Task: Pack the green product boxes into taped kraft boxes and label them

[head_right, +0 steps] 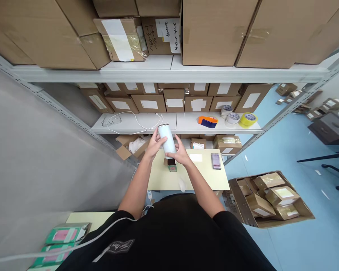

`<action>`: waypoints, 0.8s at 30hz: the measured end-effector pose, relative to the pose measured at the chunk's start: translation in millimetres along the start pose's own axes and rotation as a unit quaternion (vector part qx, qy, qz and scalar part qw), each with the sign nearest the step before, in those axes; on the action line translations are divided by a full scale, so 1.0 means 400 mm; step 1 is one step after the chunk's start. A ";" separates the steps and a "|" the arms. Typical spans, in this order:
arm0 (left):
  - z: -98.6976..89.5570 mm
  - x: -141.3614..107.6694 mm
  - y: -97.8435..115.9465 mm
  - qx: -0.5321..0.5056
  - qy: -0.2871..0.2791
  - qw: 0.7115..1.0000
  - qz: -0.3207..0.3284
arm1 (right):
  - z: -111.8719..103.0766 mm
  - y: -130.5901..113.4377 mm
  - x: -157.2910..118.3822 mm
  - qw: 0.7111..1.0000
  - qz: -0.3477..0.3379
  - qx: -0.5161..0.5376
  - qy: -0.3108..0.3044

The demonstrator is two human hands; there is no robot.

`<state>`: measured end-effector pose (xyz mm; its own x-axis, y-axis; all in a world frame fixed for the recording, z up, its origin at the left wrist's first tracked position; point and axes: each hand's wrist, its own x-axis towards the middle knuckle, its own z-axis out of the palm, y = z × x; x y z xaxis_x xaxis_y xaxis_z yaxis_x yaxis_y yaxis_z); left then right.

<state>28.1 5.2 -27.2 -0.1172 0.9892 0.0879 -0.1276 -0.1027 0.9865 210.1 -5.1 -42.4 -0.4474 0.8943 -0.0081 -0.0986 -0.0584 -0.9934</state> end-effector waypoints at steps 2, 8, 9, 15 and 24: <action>-0.007 0.007 0.002 0.006 0.004 1.000 0.003 | 0.007 0.009 0.001 0.999 -0.015 -0.018 0.026; -0.030 0.012 -0.004 -0.013 -0.039 0.998 -0.043 | 0.017 0.031 0.005 1.000 0.012 0.009 -0.010; -0.032 0.011 -0.006 -0.008 -0.040 0.998 -0.043 | 0.018 0.035 0.005 1.000 0.013 0.003 0.002; -0.043 0.012 -0.022 0.015 -0.035 0.999 -0.017 | 0.021 0.063 0.013 1.000 0.010 -0.006 0.018; -0.070 0.014 -0.055 0.017 -0.076 0.997 -0.003 | 0.012 0.066 0.030 0.999 0.031 -0.037 0.014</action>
<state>2.8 10.1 -52.4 0.0347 0.9945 0.0991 -0.0942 -0.0954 0.9910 197.9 2.0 -68.1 -0.4248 0.9024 -0.0724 -0.0057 -0.0827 -0.9966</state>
